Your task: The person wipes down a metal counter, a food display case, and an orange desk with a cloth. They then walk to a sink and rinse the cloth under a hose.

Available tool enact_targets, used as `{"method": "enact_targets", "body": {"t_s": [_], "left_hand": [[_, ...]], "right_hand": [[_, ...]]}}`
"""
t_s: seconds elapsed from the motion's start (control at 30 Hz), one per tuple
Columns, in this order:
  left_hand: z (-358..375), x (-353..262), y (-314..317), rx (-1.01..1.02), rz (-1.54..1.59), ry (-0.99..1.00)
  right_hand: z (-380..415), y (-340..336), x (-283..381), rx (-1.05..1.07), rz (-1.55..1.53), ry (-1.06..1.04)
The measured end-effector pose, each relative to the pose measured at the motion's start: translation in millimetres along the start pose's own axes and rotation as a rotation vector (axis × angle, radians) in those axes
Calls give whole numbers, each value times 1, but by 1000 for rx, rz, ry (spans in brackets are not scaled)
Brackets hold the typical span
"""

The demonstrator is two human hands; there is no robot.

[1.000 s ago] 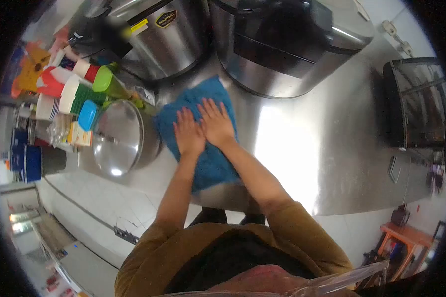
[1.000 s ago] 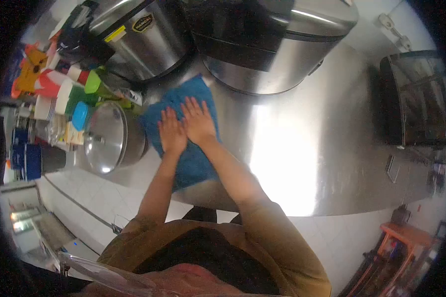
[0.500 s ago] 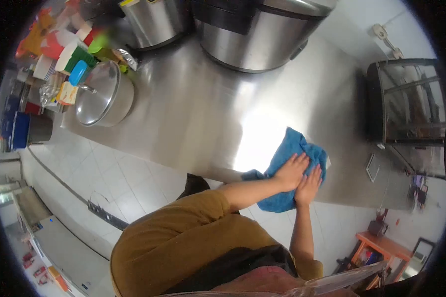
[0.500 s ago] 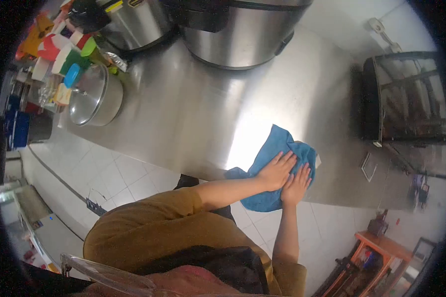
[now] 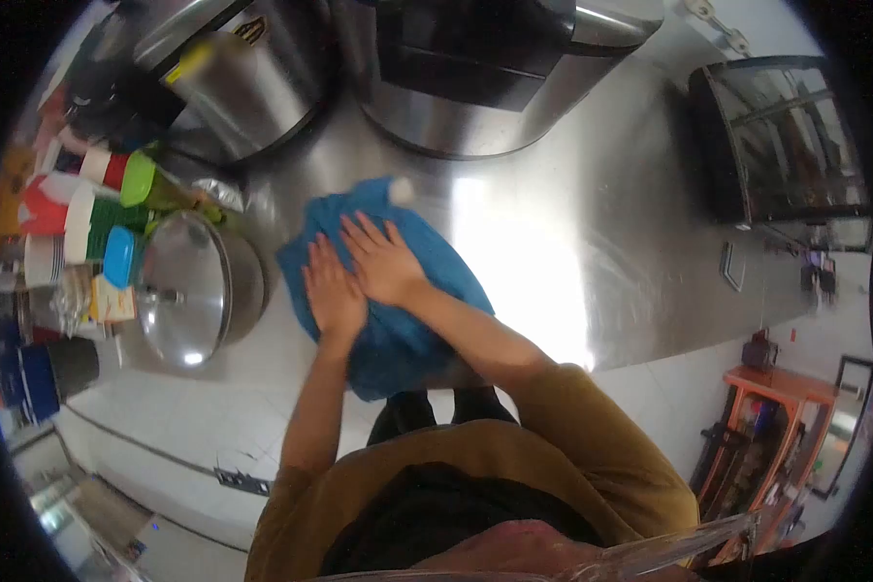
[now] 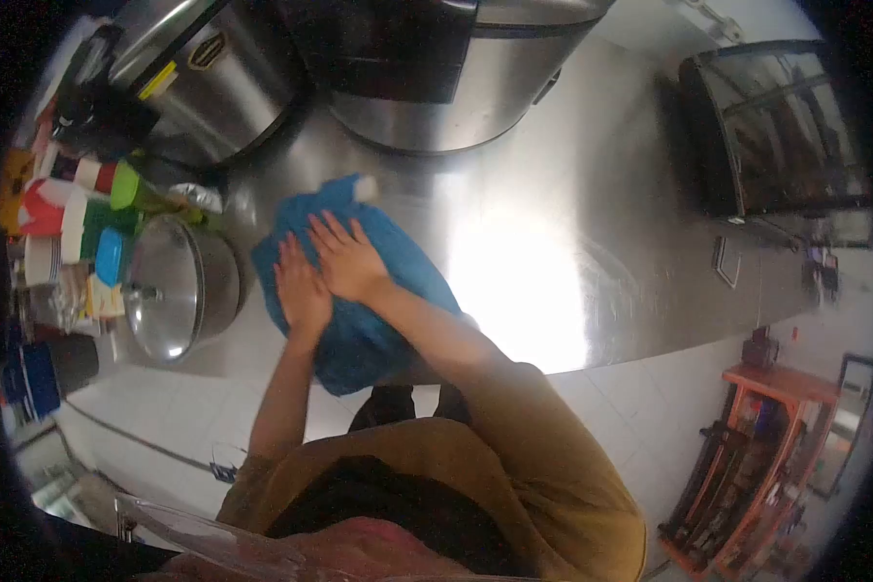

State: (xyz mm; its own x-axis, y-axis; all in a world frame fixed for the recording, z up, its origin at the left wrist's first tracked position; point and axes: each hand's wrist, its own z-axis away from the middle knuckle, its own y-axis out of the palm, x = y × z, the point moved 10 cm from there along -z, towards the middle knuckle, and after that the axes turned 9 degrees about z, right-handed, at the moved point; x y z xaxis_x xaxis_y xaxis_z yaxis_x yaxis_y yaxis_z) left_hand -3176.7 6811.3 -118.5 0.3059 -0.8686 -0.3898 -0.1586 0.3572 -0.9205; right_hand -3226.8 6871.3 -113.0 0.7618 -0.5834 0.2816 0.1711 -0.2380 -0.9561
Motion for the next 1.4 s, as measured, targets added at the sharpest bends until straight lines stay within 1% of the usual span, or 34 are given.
{"method": "enact_targets", "body": {"t_s": [0.03,0.1,0.2,0.27,0.33,0.43,0.53,0.57,0.67,0.73,0.83,0.9,0.97,1.0,1.03,1.07,1.1,1.13,1.17,1.23,1.3,1.33,1.4], "left_hand": [[-22,16,-1,-7,-19,-14],[-72,35,-1,-32,-59,-49],[-125,44,-1,-122,-70,-104],[-147,44,-4,-137,-74,-134],[-155,45,-1,-150,-78,-146],[-155,43,4,-141,-97,-118],[-137,16,13,-133,-101,-91],[-127,3,22,-121,-127,-80],[-95,-62,50,-97,-177,-64],[-78,-119,72,-83,-182,-50],[-59,-229,107,-11,-126,-50],[-57,-321,118,30,49,-64],[-56,-411,152,125,113,77],[-58,-449,178,157,150,127],[-52,-493,195,138,180,216],[-41,-533,213,165,236,297],[-31,-572,228,190,294,384],[-15,-605,245,184,278,474],[5,-633,258,180,264,566],[48,-671,277,307,279,667],[95,-685,279,271,250,815],[113,-682,276,254,234,888],[133,-658,266,280,293,923]], "right_hand": [[-30,5,-3,-37,-19,-3],[-79,4,-14,-69,58,-29],[-131,7,-38,-107,86,-72],[-150,7,-48,-124,74,-74],[-158,4,-57,-125,56,-54],[-151,8,-60,-39,63,-14],[-116,-4,-73,-164,54,-26],[-99,-6,-81,-170,18,-29],[-34,-30,-119,-188,-60,-50],[12,-48,-157,-210,-84,-53],[86,-80,-237,-240,-99,4],[138,-106,-304,-216,-48,71],[201,-133,-376,-301,67,181],[234,-142,-414,-328,63,238],[268,-155,-443,-293,133,317],[304,-166,-474,-266,90,420],[337,-173,-498,-221,144,505],[372,-184,-513,-269,214,521],[406,-185,-530,-239,250,595],[470,-189,-537,-208,292,723],[516,-191,-524,-187,354,824],[534,-189,-512,-184,387,866],[548,-177,-480,-175,395,932]]}}
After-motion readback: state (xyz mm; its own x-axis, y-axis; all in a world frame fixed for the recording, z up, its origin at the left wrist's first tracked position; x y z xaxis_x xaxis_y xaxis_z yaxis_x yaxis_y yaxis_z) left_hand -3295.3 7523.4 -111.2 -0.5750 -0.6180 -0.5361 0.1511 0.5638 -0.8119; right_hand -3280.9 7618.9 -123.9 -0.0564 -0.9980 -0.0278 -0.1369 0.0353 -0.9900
